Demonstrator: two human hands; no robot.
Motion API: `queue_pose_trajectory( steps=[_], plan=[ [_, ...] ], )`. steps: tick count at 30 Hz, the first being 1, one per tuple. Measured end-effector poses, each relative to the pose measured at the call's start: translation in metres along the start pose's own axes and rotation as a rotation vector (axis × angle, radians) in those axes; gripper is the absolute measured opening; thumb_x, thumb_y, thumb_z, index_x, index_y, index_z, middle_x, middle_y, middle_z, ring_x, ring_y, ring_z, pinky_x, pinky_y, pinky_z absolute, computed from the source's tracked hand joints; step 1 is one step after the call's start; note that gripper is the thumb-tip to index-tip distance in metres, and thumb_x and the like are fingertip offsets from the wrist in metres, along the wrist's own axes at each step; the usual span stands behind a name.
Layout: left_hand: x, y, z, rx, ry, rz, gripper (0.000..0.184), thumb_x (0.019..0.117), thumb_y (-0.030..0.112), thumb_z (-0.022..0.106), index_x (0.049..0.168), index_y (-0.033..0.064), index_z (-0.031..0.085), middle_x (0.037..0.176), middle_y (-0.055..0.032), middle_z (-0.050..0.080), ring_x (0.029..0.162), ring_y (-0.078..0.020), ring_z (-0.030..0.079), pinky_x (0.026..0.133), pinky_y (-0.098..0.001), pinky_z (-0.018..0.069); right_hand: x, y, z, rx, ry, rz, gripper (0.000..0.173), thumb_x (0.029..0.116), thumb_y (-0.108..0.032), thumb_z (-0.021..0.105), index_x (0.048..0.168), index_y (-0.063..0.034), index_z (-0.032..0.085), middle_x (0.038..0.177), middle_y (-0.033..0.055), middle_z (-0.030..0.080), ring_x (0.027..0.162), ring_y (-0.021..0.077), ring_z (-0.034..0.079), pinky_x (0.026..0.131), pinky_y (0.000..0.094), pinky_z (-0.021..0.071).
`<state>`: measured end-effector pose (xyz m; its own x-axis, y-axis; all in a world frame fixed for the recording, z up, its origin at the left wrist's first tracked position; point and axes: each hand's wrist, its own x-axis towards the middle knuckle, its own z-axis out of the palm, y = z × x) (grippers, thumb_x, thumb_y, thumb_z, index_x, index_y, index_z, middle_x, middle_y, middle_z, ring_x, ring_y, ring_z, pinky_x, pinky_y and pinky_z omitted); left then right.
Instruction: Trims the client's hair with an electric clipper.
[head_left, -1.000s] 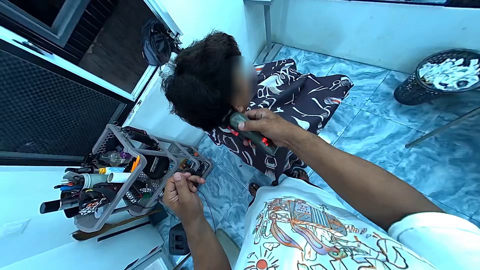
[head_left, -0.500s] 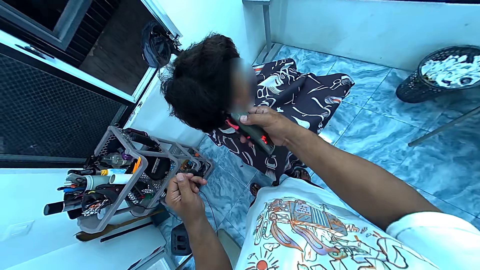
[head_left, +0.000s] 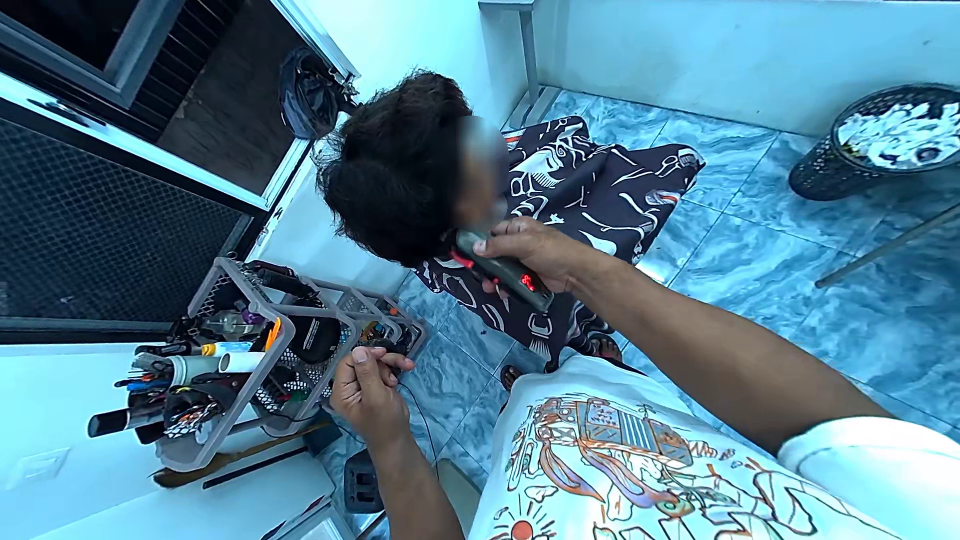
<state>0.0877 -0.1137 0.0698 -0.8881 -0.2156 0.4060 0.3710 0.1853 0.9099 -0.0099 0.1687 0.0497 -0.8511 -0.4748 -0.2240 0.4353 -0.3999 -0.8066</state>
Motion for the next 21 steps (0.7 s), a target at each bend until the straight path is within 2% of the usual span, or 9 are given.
queue_pose_trajectory(
  steps=[2,6,10,14,16,19,21],
  plan=[
    [-0.001,0.001,0.000,0.002,-0.002,-0.001,0.030,0.1105,0.009,0.038,0.092,0.0051,0.062,0.060,0.0002,0.063,0.051,-0.0145,0.065,0.052,-0.0307,0.0612,0.000,-0.005,0.001,0.045,-0.034,-0.035,0.033,0.1040,-0.029,0.056,0.124,-0.0037,0.060,0.098,0.0172,0.070,0.071,0.0239,0.071,0.059,0.0363,0.0622],
    [0.000,0.001,0.000,-0.002,-0.013,0.007,0.030,0.1105,0.010,0.038,0.092,0.0055,0.062,0.060,0.0000,0.063,0.051,-0.0149,0.065,0.053,-0.0315,0.0614,0.000,0.000,0.000,-0.032,-0.005,0.067,0.029,0.1025,-0.026,0.061,0.115,0.0000,0.063,0.090,0.0188,0.071,0.066,0.0256,0.071,0.056,0.0377,0.0619],
    [-0.001,0.002,0.000,0.017,-0.018,0.009,0.030,0.1106,0.010,0.038,0.092,0.0052,0.061,0.061,0.0002,0.063,0.051,-0.0145,0.065,0.053,-0.0312,0.0613,0.001,-0.006,-0.001,0.072,-0.059,-0.031,0.034,0.1057,-0.033,0.052,0.125,-0.0056,0.060,0.104,0.0155,0.070,0.075,0.0230,0.071,0.061,0.0357,0.0622],
    [-0.001,0.001,-0.001,0.006,-0.026,0.015,0.031,0.1107,0.010,0.038,0.092,0.0047,0.062,0.060,-0.0009,0.063,0.051,-0.0156,0.066,0.052,-0.0324,0.0615,-0.001,-0.002,0.000,-0.029,-0.010,0.072,0.030,0.1015,-0.026,0.062,0.118,-0.0011,0.063,0.091,0.0180,0.071,0.066,0.0248,0.071,0.056,0.0383,0.0619],
    [-0.001,0.000,0.000,0.005,-0.018,0.007,0.031,0.1107,0.010,0.038,0.092,0.0048,0.062,0.061,-0.0006,0.063,0.051,-0.0153,0.066,0.053,-0.0318,0.0615,-0.001,-0.003,-0.002,0.000,-0.011,0.052,0.031,0.1029,-0.027,0.060,0.119,-0.0010,0.063,0.093,0.0174,0.071,0.068,0.0242,0.071,0.057,0.0375,0.0622],
    [-0.002,0.000,0.001,0.010,-0.017,0.005,0.030,0.1105,0.009,0.038,0.092,0.0049,0.062,0.060,0.0000,0.063,0.051,-0.0150,0.066,0.053,-0.0314,0.0617,-0.001,-0.011,-0.001,0.060,-0.063,-0.034,0.034,0.1055,-0.033,0.052,0.124,-0.0056,0.060,0.103,0.0157,0.070,0.074,0.0233,0.072,0.060,0.0363,0.0624],
    [-0.002,-0.001,0.000,0.005,-0.025,0.007,0.031,0.1107,0.010,0.038,0.092,0.0045,0.062,0.061,-0.0007,0.063,0.051,-0.0155,0.066,0.053,-0.0319,0.0617,-0.002,-0.009,0.001,0.008,-0.037,0.021,0.033,0.1032,-0.029,0.058,0.123,-0.0027,0.061,0.095,0.0171,0.070,0.070,0.0241,0.071,0.058,0.0372,0.0618]
  ],
)
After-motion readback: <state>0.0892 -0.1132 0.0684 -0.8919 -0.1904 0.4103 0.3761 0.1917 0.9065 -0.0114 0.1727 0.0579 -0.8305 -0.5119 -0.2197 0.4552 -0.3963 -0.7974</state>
